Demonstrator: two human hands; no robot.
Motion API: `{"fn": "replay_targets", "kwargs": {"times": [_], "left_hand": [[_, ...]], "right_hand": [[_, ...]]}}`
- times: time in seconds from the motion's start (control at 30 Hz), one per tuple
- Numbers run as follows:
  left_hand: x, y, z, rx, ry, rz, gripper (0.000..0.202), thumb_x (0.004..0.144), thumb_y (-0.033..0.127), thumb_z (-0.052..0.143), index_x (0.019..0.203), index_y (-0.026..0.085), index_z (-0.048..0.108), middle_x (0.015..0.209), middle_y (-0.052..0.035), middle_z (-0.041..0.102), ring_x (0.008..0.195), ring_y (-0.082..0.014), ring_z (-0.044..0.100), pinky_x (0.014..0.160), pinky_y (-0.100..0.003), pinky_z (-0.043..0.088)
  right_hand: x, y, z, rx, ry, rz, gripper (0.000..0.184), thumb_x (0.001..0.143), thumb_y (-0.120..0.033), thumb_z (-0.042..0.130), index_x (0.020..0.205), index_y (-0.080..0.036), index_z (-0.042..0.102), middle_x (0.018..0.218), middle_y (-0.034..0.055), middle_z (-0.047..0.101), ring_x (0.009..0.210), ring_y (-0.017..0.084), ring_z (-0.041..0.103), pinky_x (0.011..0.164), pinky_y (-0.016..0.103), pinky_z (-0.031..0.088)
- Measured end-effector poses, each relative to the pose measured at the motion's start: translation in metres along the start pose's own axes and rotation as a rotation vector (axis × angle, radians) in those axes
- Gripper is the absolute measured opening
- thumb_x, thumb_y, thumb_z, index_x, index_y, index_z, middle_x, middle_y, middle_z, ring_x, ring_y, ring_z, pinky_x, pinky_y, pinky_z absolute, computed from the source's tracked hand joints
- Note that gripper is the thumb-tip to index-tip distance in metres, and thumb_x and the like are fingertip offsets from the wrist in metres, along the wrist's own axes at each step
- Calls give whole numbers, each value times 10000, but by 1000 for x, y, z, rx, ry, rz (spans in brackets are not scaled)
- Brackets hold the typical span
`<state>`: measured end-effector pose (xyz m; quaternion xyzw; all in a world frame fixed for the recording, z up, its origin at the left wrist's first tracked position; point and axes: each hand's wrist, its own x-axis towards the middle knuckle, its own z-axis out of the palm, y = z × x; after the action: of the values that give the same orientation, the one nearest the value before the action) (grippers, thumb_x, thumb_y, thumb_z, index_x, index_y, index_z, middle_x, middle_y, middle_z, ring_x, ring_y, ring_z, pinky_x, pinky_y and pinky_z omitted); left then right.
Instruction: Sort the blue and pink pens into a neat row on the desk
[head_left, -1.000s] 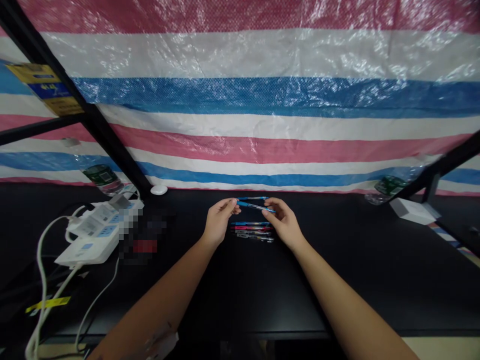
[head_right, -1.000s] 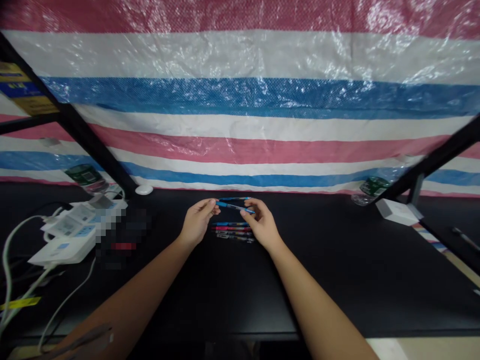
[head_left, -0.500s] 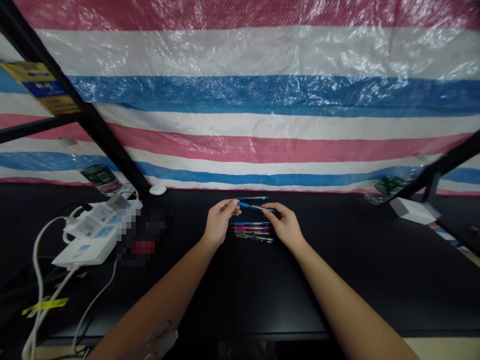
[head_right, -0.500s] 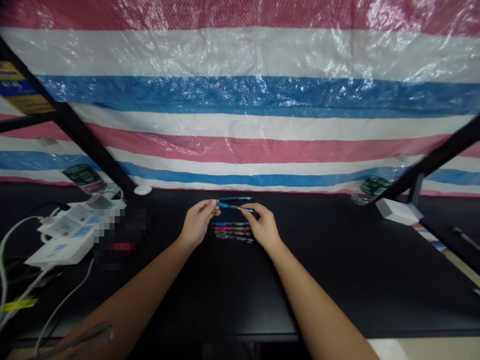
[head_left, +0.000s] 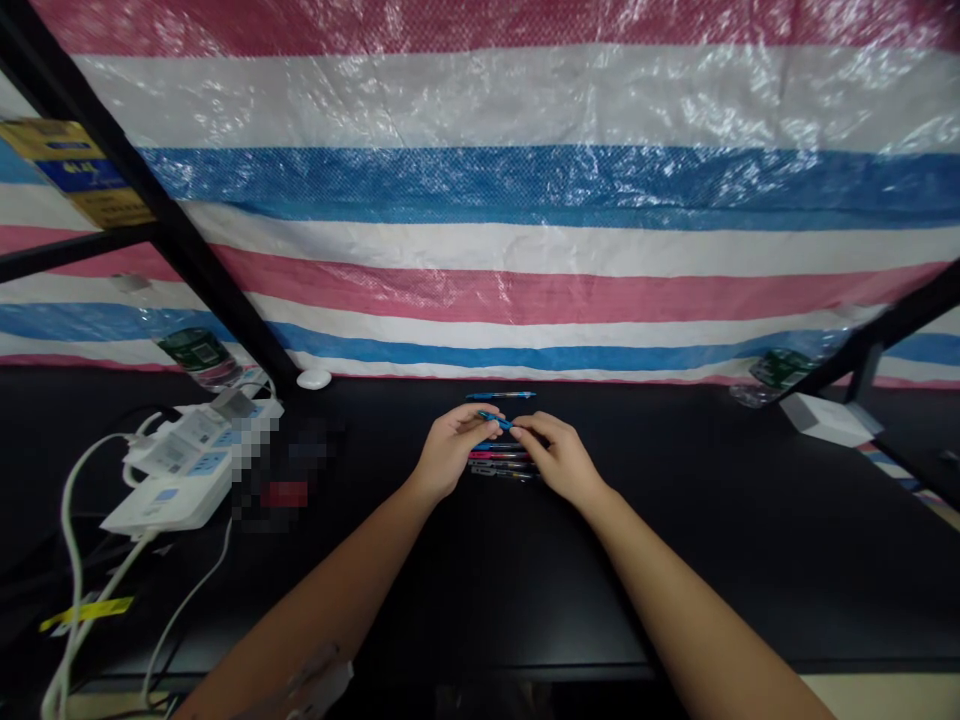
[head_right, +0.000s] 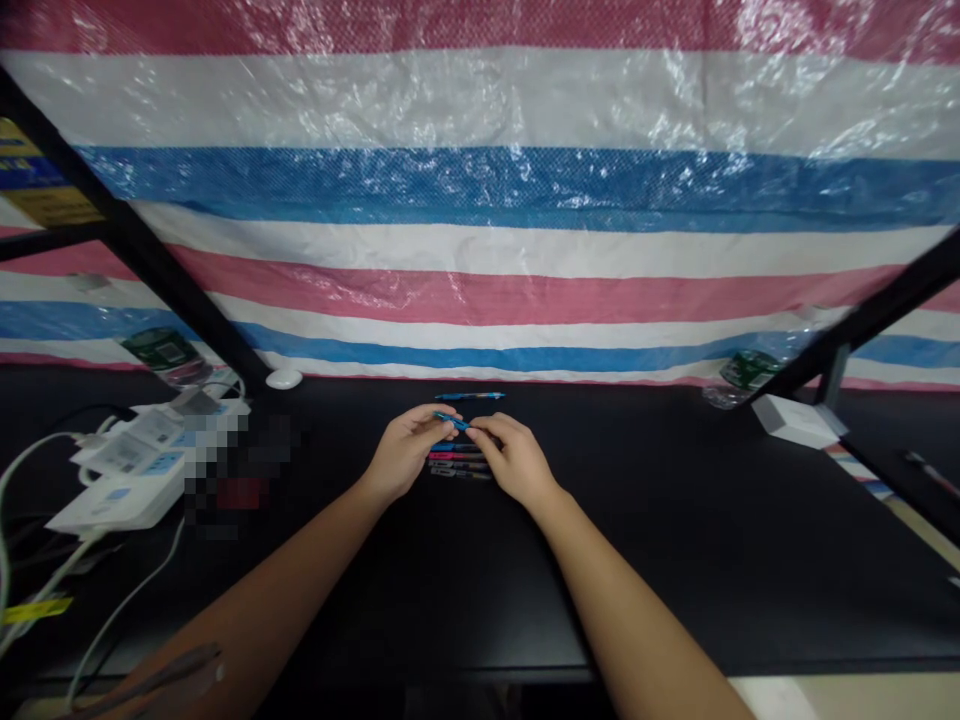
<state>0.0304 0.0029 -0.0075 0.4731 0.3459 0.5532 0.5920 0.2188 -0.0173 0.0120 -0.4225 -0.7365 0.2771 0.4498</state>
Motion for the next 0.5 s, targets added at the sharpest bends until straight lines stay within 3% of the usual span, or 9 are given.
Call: {"fn": "replay_targets", "kwargs": {"times": [0.2, 0.33, 0.5], "left_hand": [[-2, -1, 6, -138, 53, -5, 273, 833, 375, 775, 950, 174, 633, 953, -72, 764, 922, -213, 736, 922, -420, 578], [-1, 6, 8, -233, 129, -21, 346, 912, 501, 665, 939, 204, 491, 902, -83, 777, 874, -232, 766, 891, -456, 589], [2, 13, 7, -277, 176, -101, 388, 930, 555, 612, 898, 209, 439, 844, -105, 776, 845, -253, 774, 878, -464, 591]], "right_hand": [[0, -1, -2, -70, -16, 0, 302, 1004, -446, 533, 969, -256, 765, 841, 64, 669, 792, 240, 629, 749, 363, 474], [-1, 1, -3, -109, 6, -10, 283, 1010, -415, 530, 952, -234, 739, 839, 63, 660, 782, 228, 621, 734, 349, 465], [-1, 1, -2, -128, 14, -9, 237, 1012, -359, 543, 956, -202, 711, 862, 58, 661, 787, 203, 617, 731, 324, 460]]}}
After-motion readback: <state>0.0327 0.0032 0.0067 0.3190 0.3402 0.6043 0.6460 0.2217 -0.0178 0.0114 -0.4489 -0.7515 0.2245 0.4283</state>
